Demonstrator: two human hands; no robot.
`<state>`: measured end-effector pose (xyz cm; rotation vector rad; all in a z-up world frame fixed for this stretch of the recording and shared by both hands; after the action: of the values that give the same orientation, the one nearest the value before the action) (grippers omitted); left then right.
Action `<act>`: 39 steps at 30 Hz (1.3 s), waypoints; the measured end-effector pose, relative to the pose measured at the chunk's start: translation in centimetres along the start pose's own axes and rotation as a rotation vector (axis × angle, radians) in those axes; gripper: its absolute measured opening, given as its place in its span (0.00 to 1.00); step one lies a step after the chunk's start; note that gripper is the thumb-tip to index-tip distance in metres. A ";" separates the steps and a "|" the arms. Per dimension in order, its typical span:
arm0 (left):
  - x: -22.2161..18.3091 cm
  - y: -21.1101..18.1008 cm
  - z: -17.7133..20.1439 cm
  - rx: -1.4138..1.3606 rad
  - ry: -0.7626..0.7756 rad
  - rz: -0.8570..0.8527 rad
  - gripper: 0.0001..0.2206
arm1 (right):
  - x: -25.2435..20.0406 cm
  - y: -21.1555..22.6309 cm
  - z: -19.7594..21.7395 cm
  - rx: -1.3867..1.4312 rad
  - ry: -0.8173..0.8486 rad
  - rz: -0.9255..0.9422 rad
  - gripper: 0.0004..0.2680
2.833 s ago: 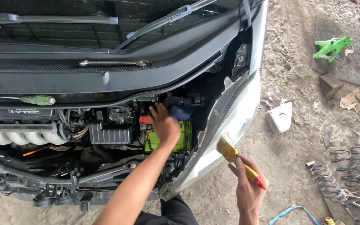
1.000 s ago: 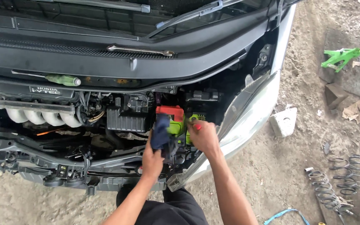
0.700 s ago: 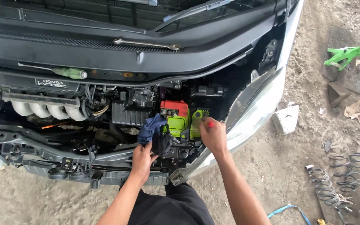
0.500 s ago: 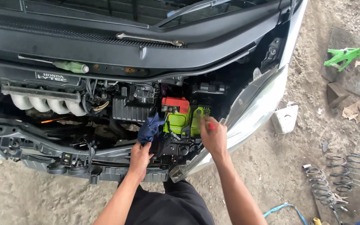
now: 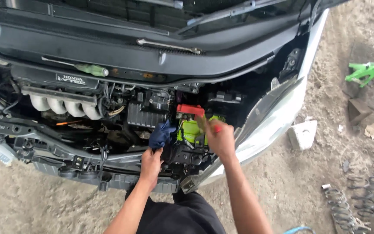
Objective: The person cleans the engine bay of a car with the hood open. They use a brush to scrub various components and a blue cloth to wipe away dust and debris from the engine cover, battery area, and surrounding parts.
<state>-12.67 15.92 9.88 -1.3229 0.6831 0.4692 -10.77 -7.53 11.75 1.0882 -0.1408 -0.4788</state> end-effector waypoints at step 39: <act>-0.4 2.0 -0.1 0.060 -0.085 0.044 0.27 | -2.8 -5.2 -5.0 -0.219 0.481 0.344 0.09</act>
<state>-14.37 16.21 8.72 -1.2265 0.6520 0.5335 -13.14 -4.13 5.20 0.9122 0.1455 0.0818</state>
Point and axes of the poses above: each hand's wrist, its own x-axis towards the middle knuckle, its own z-axis out of the back of the hand, y = z × x, the point moved 3 cm from there along x, towards the middle knuckle, and after that the axes turned 12 degrees about x, right-handed, at the moved point
